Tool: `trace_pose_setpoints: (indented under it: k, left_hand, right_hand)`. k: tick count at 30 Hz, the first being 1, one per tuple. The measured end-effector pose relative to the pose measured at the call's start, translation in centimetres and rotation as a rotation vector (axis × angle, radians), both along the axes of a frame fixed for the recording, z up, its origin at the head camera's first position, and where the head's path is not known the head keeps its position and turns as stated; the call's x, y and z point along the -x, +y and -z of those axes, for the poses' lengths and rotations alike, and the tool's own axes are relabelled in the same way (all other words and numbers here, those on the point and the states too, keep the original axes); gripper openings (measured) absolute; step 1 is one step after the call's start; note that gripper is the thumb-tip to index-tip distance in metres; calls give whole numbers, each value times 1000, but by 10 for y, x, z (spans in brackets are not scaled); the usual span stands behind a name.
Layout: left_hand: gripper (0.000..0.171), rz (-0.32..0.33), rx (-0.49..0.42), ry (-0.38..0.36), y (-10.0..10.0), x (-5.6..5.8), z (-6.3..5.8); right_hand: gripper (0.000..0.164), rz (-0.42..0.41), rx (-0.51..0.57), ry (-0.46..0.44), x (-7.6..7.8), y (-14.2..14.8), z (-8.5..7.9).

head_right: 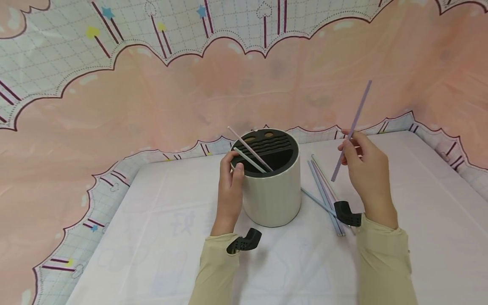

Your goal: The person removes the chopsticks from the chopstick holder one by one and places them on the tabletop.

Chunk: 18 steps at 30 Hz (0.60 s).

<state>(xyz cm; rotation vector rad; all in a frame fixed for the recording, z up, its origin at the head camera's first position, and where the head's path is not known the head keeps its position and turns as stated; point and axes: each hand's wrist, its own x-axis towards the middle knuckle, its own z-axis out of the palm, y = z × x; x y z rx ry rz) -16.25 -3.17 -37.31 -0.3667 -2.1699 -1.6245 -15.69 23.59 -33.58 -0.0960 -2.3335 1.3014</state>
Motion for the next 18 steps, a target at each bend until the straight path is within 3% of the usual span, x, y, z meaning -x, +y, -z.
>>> trace_pose_setpoints:
  k: [5, 10, 18]
  left_hand:
    - [41, 2, -3, -7, 0, 0, 1]
    - [40, 6, -13, -11, 0, -1, -1]
    - [40, 8, -14, -6, 0, -1, -1]
  right_hand:
    - [42, -55, -173, -156, 8, 7, 14]
    - [45, -113, -235, -295, 14, 12, 26]
    - [38, -185, -319, -355, 20, 17, 44]
